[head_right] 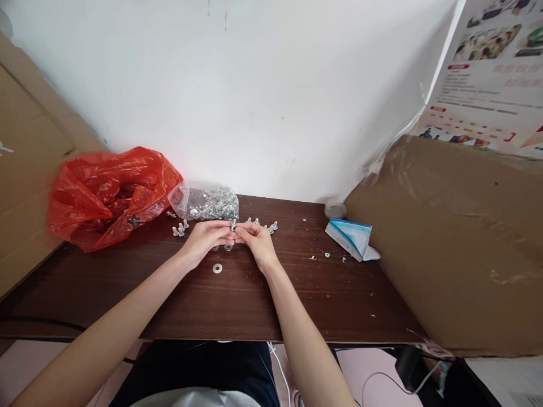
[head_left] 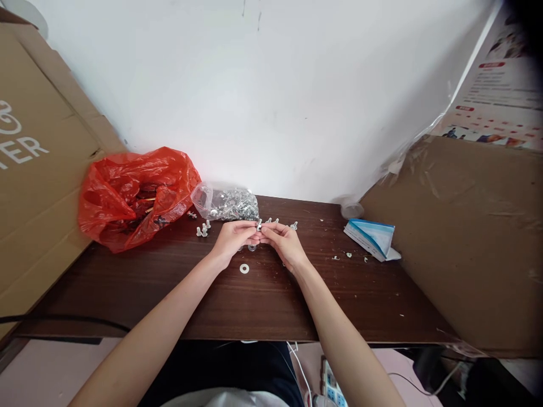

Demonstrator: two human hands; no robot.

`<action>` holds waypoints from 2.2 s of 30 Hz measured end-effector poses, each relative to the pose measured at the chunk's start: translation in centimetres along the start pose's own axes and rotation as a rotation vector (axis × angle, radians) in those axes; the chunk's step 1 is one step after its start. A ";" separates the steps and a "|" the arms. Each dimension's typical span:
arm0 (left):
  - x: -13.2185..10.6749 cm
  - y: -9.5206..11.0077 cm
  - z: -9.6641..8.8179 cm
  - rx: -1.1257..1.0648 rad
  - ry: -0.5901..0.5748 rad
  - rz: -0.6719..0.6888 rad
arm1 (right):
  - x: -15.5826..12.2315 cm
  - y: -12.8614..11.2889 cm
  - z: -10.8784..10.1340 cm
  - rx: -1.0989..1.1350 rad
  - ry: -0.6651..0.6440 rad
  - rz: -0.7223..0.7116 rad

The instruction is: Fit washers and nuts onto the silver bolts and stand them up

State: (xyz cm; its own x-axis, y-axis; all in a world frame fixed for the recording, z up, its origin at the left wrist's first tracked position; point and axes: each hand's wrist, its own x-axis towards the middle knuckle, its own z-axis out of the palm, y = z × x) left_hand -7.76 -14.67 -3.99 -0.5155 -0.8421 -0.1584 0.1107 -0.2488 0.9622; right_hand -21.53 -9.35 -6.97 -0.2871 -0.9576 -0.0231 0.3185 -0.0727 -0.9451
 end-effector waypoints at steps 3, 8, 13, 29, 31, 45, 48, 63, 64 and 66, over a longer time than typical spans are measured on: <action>0.0 0.0 -0.1 -0.027 -0.001 0.014 | 0.0 0.0 0.0 0.000 -0.004 -0.019; 0.2 -0.4 -0.2 -0.061 0.023 0.039 | 0.1 0.2 0.0 -0.122 0.002 -0.139; 0.3 -0.8 -0.1 -0.064 0.042 0.083 | 0.1 0.6 -0.1 -0.309 0.018 -0.299; 1.3 -1.9 -0.8 0.183 0.035 0.402 | -0.6 0.2 0.5 -0.465 0.052 -0.501; 1.4 -1.7 -1.1 0.250 0.027 0.491 | -0.6 0.1 0.4 -0.464 0.050 -0.526; 0.3 -0.4 -1.0 0.451 -0.069 0.839 | -1.4 -0.9 0.6 -0.656 0.078 -0.729; 0.3 -0.3 -1.1 0.533 -0.079 0.854 | -1.6 -1.0 0.6 -0.714 0.090 -0.766; 0.1 -0.3 -1.3 0.741 -0.051 1.097 | -2.0 -1.2 0.8 -0.742 0.101 -0.935; 0.2 -0.3 -1.3 0.738 -0.047 1.103 | -2.0 -1.3 0.9 -0.743 0.106 -0.935; 0.2 -0.3 -1.2 0.727 -0.037 1.117 | -2.0 -1.3 0.9 -0.741 0.107 -0.918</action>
State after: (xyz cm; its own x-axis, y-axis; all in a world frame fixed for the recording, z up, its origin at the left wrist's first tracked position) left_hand -6.85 -15.35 -4.60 -0.4694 -0.4093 0.7824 0.0166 0.8818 0.4712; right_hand -20.57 -7.57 -5.40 -0.2210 -0.6004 0.7685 -0.6373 -0.5075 -0.5798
